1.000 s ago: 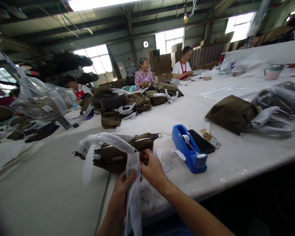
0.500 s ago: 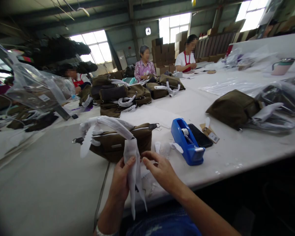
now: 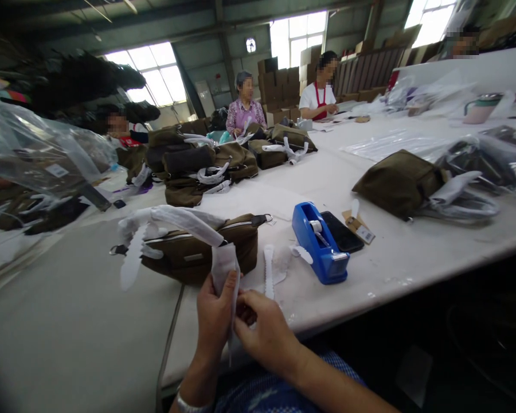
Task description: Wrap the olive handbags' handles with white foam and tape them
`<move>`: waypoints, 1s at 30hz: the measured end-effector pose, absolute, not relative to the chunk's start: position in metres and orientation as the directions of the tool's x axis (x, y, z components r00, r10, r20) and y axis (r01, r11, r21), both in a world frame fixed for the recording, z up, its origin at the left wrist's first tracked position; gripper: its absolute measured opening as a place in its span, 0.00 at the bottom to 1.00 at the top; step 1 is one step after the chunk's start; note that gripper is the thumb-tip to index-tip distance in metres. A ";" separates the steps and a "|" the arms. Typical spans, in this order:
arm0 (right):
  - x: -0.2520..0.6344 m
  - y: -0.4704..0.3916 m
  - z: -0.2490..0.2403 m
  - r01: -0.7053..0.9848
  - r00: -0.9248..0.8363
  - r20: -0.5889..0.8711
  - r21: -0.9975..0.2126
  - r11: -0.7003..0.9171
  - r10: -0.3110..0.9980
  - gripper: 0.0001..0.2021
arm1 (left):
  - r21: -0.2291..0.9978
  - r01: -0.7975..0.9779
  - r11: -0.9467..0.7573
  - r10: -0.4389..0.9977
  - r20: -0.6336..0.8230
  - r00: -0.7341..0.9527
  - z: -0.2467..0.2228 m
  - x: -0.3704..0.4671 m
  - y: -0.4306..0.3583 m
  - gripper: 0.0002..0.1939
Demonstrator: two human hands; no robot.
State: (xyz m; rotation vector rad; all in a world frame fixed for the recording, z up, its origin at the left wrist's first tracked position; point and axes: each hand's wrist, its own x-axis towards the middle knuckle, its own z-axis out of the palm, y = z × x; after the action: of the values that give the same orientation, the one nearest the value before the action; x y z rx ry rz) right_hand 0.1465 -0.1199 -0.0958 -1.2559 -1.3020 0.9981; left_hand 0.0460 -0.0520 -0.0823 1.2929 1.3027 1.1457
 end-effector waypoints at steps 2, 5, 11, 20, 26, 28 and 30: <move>0.148 -0.124 -0.092 -0.039 -0.005 0.010 -0.999 0.009 1.000 0.08 | 0.988 0.156 -0.005 1.000 0.007 -0.015 -0.083 0.045 -0.050 0.25; 0.151 -0.122 -0.092 -0.120 0.007 -0.090 -0.989 -0.088 0.996 0.12 | 0.995 0.084 0.055 0.997 -0.059 0.052 -0.081 0.040 -0.049 0.27; 0.154 -0.111 -0.105 -0.246 0.043 -0.159 -0.958 -0.144 0.986 0.16 | 0.938 -0.221 0.265 0.952 -0.218 0.215 -0.087 0.012 -0.073 0.32; 0.205 -0.121 -0.071 0.350 0.171 0.223 -0.924 0.153 0.960 0.10 | 0.965 -0.040 0.260 0.966 -0.259 0.018 -0.102 0.000 -0.101 0.30; 0.331 -0.124 -0.071 0.622 0.657 0.391 -0.764 -0.169 0.645 0.18 | 0.977 0.010 0.213 0.976 -0.214 0.039 -0.102 0.003 -0.092 0.28; 0.351 -0.120 -0.080 0.498 0.692 0.235 -0.840 -0.216 0.683 0.18 | 0.975 0.004 0.221 0.974 -0.221 0.052 -0.104 0.005 -0.091 0.28; 0.356 -0.116 -0.089 0.397 0.677 0.124 -0.892 -0.218 0.726 0.17 | 0.971 0.014 0.238 0.969 -0.239 0.058 -0.105 0.006 -0.091 0.29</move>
State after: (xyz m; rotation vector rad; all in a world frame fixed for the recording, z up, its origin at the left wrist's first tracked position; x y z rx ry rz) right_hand 0.3557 -0.1161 -0.0886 -1.8413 -0.8867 0.3921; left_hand 0.0060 -0.0914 -0.1045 1.0630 1.2752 0.9849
